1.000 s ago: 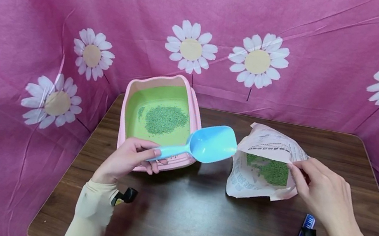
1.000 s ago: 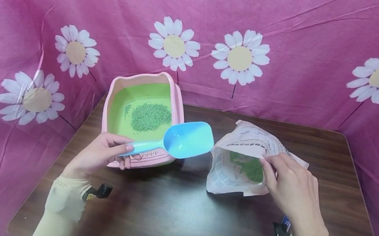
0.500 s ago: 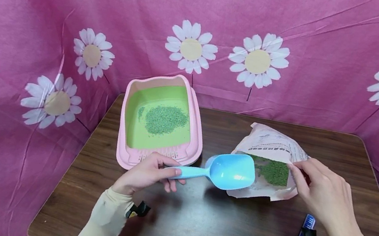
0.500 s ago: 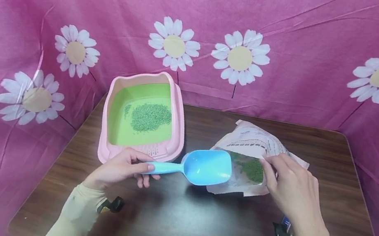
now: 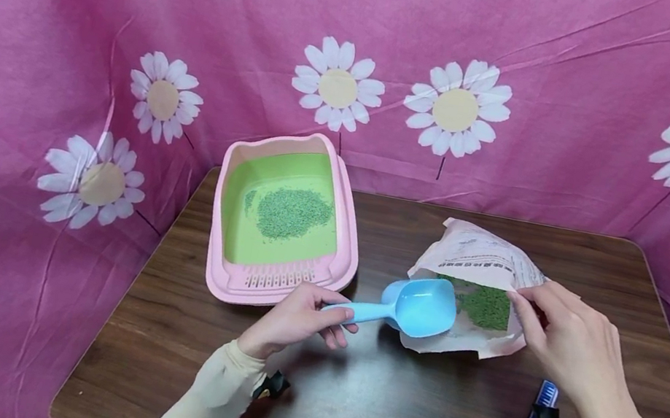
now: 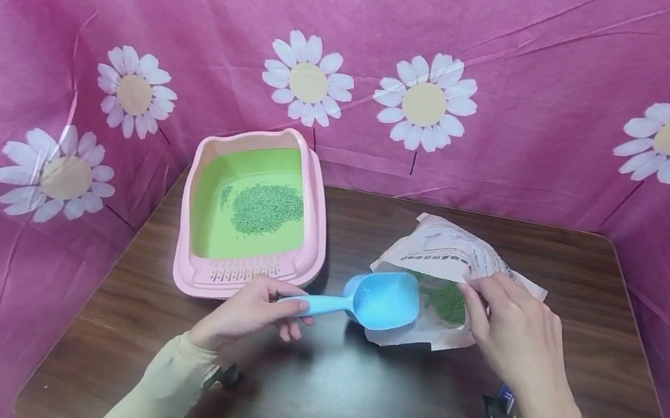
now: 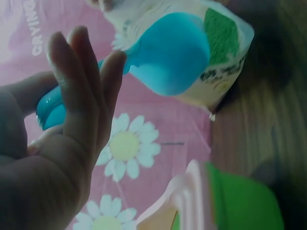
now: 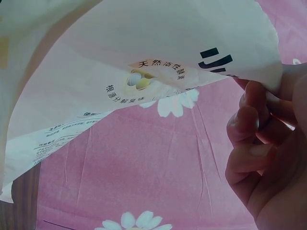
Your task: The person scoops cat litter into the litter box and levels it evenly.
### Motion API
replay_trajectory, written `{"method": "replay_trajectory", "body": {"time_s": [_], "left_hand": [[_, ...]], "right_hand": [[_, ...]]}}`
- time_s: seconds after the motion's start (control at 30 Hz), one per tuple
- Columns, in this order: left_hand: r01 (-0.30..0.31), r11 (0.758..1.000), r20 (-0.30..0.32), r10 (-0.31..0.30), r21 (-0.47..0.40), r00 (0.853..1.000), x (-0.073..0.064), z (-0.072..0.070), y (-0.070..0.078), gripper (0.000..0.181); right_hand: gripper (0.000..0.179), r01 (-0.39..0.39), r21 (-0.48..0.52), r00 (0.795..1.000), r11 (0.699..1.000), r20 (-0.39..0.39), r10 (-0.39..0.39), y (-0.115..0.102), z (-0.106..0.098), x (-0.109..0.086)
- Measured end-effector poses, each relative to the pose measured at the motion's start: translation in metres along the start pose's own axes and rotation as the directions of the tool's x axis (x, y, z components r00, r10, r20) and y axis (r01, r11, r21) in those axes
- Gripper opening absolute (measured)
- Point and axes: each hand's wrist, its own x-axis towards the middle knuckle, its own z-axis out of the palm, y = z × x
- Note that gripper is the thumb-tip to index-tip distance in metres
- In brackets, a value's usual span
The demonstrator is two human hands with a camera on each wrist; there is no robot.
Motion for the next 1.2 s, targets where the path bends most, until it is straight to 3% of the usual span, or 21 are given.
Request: {"method": "replay_trajectory", "body": {"time_s": [0.23, 0.4, 0.6, 0.87, 1.03, 1.2], "left_hand": [[0.01, 1.0, -0.088, -0.013, -0.026, 0.996, 0.019, 0.03, -0.005, 0.024], [0.01, 0.999, -0.142, -0.003, 0.049, 0.99, 0.029, 0.052, -0.008, 0.021], [0.029, 0.989, -0.154, -0.006, 0.147, 0.988, 0.041, 0.065, -0.01, 0.023], [-0.001, 0.919, -0.153, 0.066, 0.393, 0.986, 0.054, 0.075, -0.006, 0.021], [-0.001, 0.87, -0.165, 0.094, 0.493, 0.982, 0.063, 0.08, -0.002, 0.018], [0.033, 0.869, -0.178, 0.064, 0.494, 0.982, 0.071, 0.084, -0.002, 0.019]], "right_hand": [[0.006, 0.027, 0.001, 1.0, 1.0, 0.0, -0.027, 0.0, 0.001, -0.001], [0.007, 0.039, -0.002, 0.999, 0.999, -0.003, -0.039, 0.0, 0.002, -0.001], [0.007, 0.053, -0.001, 0.999, 0.999, -0.005, -0.053, 0.0, 0.001, -0.001], [0.007, 0.075, -0.006, 0.997, 0.997, -0.013, -0.075, 0.001, 0.002, 0.0], [0.006, 0.09, 0.0, 0.996, 0.996, -0.021, -0.09, 0.003, 0.003, 0.0], [0.006, 0.096, 0.006, 0.995, 0.995, -0.025, -0.096, 0.005, 0.004, 0.0]]}}
